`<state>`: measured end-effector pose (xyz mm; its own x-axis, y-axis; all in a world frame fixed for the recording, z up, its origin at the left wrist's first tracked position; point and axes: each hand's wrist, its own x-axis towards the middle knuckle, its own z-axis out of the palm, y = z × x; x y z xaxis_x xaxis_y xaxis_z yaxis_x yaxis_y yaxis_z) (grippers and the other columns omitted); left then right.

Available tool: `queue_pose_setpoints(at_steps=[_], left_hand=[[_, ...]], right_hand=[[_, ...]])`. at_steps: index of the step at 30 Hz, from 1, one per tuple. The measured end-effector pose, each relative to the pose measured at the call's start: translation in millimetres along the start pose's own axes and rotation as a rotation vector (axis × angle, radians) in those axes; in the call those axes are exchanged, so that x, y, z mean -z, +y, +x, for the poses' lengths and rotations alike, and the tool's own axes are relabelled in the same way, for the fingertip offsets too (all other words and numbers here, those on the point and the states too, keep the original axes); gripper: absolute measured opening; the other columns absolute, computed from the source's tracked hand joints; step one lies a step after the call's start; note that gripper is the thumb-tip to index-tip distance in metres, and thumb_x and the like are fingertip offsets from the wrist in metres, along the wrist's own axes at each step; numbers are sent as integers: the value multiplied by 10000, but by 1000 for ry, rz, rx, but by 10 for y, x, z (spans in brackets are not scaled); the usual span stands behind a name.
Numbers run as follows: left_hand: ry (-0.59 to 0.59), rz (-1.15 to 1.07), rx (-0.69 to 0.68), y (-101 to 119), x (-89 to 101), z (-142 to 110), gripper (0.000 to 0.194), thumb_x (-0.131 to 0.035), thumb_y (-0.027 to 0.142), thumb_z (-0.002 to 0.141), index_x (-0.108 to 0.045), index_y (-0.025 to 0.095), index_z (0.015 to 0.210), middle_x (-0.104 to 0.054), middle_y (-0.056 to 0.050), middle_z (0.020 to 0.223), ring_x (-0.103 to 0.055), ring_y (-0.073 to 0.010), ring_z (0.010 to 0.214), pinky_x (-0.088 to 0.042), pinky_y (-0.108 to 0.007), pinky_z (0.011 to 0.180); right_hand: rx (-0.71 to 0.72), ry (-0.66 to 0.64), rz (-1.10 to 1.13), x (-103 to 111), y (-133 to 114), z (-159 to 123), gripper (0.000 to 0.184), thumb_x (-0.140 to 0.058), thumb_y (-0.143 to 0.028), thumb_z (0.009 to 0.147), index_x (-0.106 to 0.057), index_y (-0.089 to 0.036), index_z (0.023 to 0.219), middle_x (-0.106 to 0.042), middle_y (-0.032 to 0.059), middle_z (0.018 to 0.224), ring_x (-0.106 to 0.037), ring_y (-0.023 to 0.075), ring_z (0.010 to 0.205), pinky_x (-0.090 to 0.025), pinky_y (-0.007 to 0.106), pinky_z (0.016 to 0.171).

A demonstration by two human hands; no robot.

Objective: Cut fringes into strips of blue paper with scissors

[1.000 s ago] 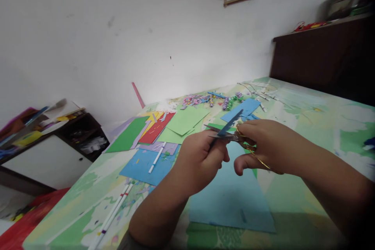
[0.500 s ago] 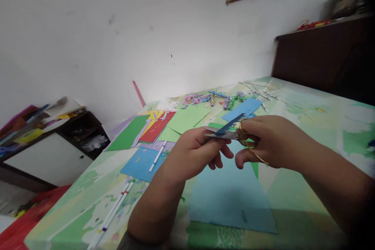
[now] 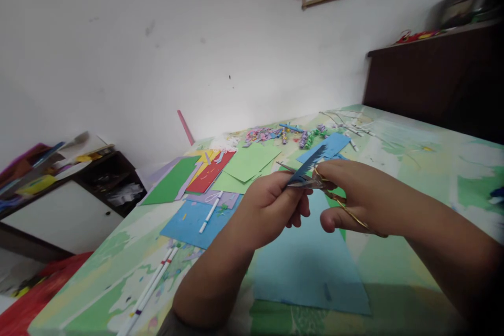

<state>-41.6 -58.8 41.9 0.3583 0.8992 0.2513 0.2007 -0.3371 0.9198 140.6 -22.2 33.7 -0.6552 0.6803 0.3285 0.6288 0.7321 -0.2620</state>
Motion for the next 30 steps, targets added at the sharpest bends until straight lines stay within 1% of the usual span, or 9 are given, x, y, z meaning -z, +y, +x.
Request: queue_pose_setpoints(at_steps=[4, 7, 10, 13, 16, 19, 24, 27, 30], left_hand=[[57, 181, 0, 19, -36, -4, 304, -375, 271, 858, -505, 158, 609, -504, 24, 506, -493, -70, 440, -385, -190, 447], [76, 293, -19, 23, -45, -16, 274, -373, 226, 851, -501, 165, 617, -516, 19, 523, -507, -83, 467, -395, -202, 474], [102, 394, -85, 2, -51, -30, 251, -369, 191, 844, -499, 170, 630, -517, 22, 533, -498, -82, 473, -385, -202, 478], [117, 451, -132, -24, -64, -43, 263, -353, 189, 855, -502, 170, 639, -520, 25, 559, -491, -72, 476, -376, -197, 480], [134, 456, -115, -22, -68, -56, 283, -349, 200, 863, -502, 166, 627, -526, 25, 569, -496, -66, 479, -378, -193, 482], [101, 374, -61, 12, -43, -66, 295, -355, 230, 868, -502, 160, 622, -522, 31, 556, -496, -57, 453, -388, -184, 465], [-9, 48, 107, 69, 45, -63, 244, -415, 317, 841, -495, 156, 676, -525, 38, 546, -501, -56, 396, -407, -175, 399], [-89, -105, 178, 80, 99, -56, 227, -487, 355, 791, -500, 153, 689, -524, 36, 516, -498, -65, 370, -400, -177, 368], [-118, -124, 198, 90, 140, -59, 187, -519, 314, 761, -520, 147, 677, -543, 29, 504, -495, -62, 371, -398, -171, 374]], right_hand=[[-9, -21, -4, 2, 2, -12, 387, -533, -582, 705, -455, -206, 756, -521, 35, 754, -439, 167, 621, -304, 271, 540], [-21, -20, -23, 2, 2, -23, 402, -533, -598, 697, -452, -207, 747, -517, 34, 751, -436, 168, 618, -296, 270, 529], [-26, -18, -33, 8, -12, -28, 420, -538, -616, 685, -443, -210, 736, -510, 28, 735, -434, 168, 613, -294, 266, 521], [-33, -18, -52, 14, -44, -22, 441, -515, -642, 685, -438, -208, 706, -512, 25, 702, -430, 162, 587, -291, 266, 518], [-48, -15, -87, 9, -69, -9, 457, -488, -660, 691, -435, -206, 670, -516, 23, 662, -425, 155, 554, -279, 263, 504], [-37, 12, -129, -14, -72, 5, 470, -443, -672, 708, -444, -204, 665, -522, 30, 648, -430, 158, 543, -265, 261, 492], [-11, 30, -203, -65, -77, 15, 504, -368, -686, 741, -462, -201, 640, -518, 37, 603, -435, 160, 527, -238, 258, 478], [6, 73, -224, -97, -89, 16, 540, -376, -722, 713, -477, -197, 636, -518, 34, 594, -451, 164, 533, -243, 260, 488], [20, 122, -231, -122, -89, 15, 557, -433, -750, 649, -485, -196, 627, -513, 25, 579, -464, 170, 543, -247, 260, 496]])
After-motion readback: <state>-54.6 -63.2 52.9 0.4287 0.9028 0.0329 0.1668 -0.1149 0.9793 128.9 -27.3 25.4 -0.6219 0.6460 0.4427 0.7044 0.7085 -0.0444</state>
